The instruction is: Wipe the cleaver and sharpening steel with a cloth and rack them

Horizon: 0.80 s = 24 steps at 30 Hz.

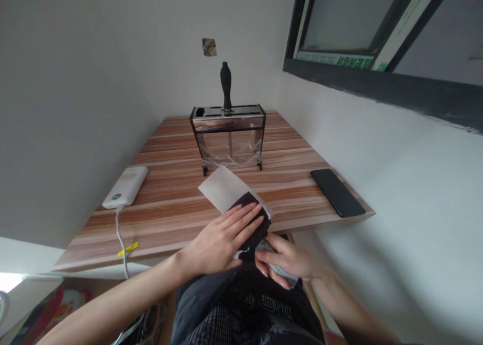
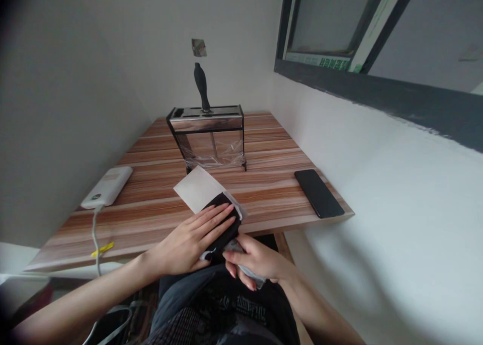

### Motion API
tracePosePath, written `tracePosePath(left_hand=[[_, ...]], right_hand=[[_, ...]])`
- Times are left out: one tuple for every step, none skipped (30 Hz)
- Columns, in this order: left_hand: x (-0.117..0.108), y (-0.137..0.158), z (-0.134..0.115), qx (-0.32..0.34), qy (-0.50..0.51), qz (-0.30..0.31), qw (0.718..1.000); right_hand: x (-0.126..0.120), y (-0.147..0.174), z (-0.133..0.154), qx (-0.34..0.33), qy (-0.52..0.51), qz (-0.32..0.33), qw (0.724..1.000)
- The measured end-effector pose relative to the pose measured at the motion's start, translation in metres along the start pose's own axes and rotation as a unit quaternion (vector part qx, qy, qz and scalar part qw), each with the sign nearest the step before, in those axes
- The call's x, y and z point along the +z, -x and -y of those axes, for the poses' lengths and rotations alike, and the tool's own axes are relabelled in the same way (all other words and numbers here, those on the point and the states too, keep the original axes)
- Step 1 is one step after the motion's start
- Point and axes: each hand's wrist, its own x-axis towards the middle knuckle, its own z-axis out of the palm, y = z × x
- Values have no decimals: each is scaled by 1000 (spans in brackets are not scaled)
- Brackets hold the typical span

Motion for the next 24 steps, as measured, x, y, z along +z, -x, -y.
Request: tracePosePath(left_hand=[[2, -2, -2, 9, -4, 1, 1000], [3, -4, -4, 17, -9, 3, 1000], [4, -6, -5, 24, -15, 6, 1000], [5, -7, -6, 31, -22, 7, 999], [6, -8, -6, 36, -29, 8, 999], [6, -9, -6, 40, -35, 8, 999], [6, -9, -5, 43, -41, 7, 998], [6, -10, -4, 45, -46, 4, 998], [6, -11, -2, 46, -51, 3, 998], [5, -12, -1, 45, -56, 0, 997], [5, -13, 0, 43, -60, -2, 997], [5, -14, 2, 40, -64, -4, 997], [5, -15, 4, 36, -67, -6, 997], [5, -16, 5, 32, -69, -8, 997], [5, -16, 8, 27, -70, -10, 997], [5, -16, 10, 21, -70, -12, 997], [5, -16, 12, 13, -71, -14, 997], [6, -15, 15, 3, -73, -17, 997], [6, -14, 18, -8, -75, -20, 997], [6, -13, 21, -22, -78, -24, 996], [6, -13, 25, -37, -81, -29, 996], [6, -12, 28, -52, -85, -35, 994], [5, -11, 32, -69, -88, -42, 993], [5, -11, 35, -86, -91, -51, 991]], right_hand=[[2, -1, 0, 12, 22, -15, 1000], [4, -1, 0, 21, 45, -27, 998], [5, -2, 1, 26, 67, -36, 997], [7, -2, 1, 25, 86, -45, 995], [9, -3, 2, 21, 100, -54, 993], [10, -3, 2, 17, 110, -64, 992], [11, -4, 2, 14, 116, -74, 990], [12, -4, 3, 12, 118, -83, 989], [12, -5, 3, 12, 119, -90, 989], [12, -5, 3, 11, 118, -93, 989], [12, -5, 2, 8, 117, -94, 989], [11, -6, 2, 3, 117, -95, 989], [11, -6, 1, -1, 118, -95, 989], [11, -5, 1, -4, 121, -96, 988], [11, -5, 1, -5, 125, -98, 987], [12, -5, 1, -7, 128, -99, 987], [12, -4, 1, -8, 129, -100, 987], [13, -4, 1, -12, 128, -100, 987], [14, -3, 2, -16, 126, -101, 987], [15, -3, 2, -21, 123, -102, 987], [16, -4, 2, -24, 121, -104, 987], [17, -4, 2, -25, 120, -105, 987], [17, -5, 2, -24, 119, -106, 987], [18, -5, 2, -22, 118, -108, 987]])
